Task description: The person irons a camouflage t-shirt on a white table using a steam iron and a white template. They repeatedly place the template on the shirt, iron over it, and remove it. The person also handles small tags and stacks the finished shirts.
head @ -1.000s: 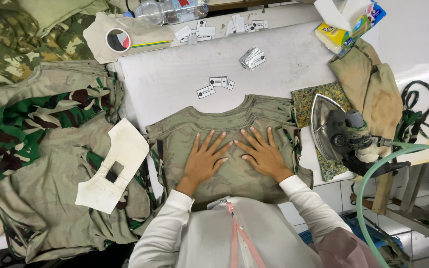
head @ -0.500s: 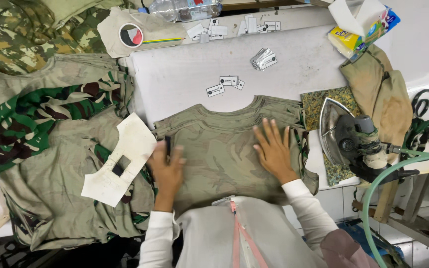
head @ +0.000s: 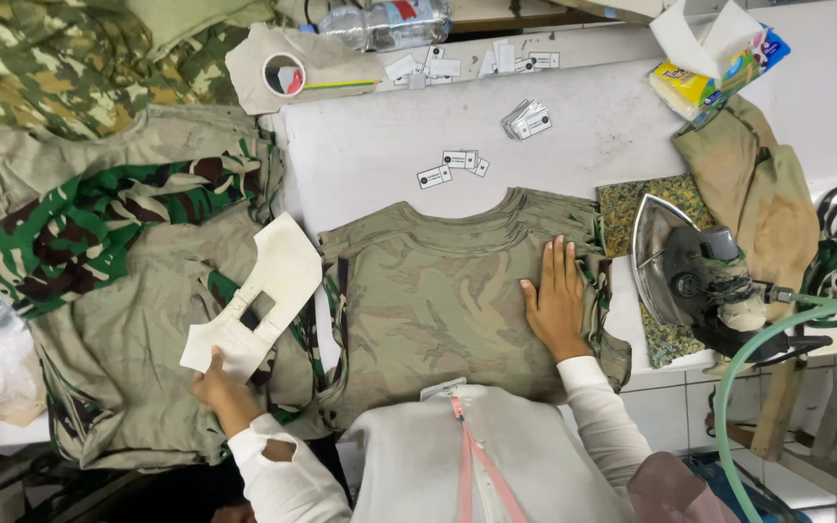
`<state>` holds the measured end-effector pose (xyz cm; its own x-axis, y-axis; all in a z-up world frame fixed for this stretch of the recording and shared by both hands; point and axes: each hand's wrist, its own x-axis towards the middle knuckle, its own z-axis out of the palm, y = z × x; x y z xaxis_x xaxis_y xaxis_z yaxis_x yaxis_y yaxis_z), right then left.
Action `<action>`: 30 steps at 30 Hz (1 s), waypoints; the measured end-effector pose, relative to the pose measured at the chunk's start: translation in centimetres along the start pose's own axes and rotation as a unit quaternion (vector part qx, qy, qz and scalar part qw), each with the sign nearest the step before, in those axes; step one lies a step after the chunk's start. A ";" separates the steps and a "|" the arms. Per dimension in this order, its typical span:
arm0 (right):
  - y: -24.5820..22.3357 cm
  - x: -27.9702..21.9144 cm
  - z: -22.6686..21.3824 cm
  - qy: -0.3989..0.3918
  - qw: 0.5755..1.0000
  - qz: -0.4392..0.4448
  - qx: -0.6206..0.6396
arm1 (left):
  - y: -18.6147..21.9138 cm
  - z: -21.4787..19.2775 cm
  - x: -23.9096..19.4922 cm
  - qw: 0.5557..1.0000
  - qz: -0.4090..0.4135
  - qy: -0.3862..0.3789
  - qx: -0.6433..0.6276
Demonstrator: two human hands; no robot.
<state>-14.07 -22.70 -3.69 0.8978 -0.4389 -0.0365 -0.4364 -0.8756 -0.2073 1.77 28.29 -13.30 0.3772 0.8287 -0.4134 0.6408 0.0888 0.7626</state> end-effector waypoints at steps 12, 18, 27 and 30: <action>-0.1 0.3 -1.3 0.010 0.996 0.011 0.085 | 17.9 -7.7 -23.2 0.823 0.538 -0.177 0.042; 0.0 0.4 -1.3 0.032 0.997 0.011 0.073 | 17.5 0.6 -32.0 0.810 0.275 -0.457 -0.245; 1.3 0.7 -3.0 0.099 0.895 0.013 0.435 | 4.6 8.1 -28.7 0.882 0.247 -0.371 0.152; 1.8 0.6 -2.8 0.064 0.932 -0.011 0.358 | 3.4 7.9 -28.6 0.886 0.262 -0.332 0.190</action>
<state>-14.52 -25.08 -1.40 0.8718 -0.4828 0.0827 -0.2259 -0.5460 -0.8068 -1.60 0.51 -2.83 0.9190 0.1828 -0.3494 0.3925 -0.5087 0.7662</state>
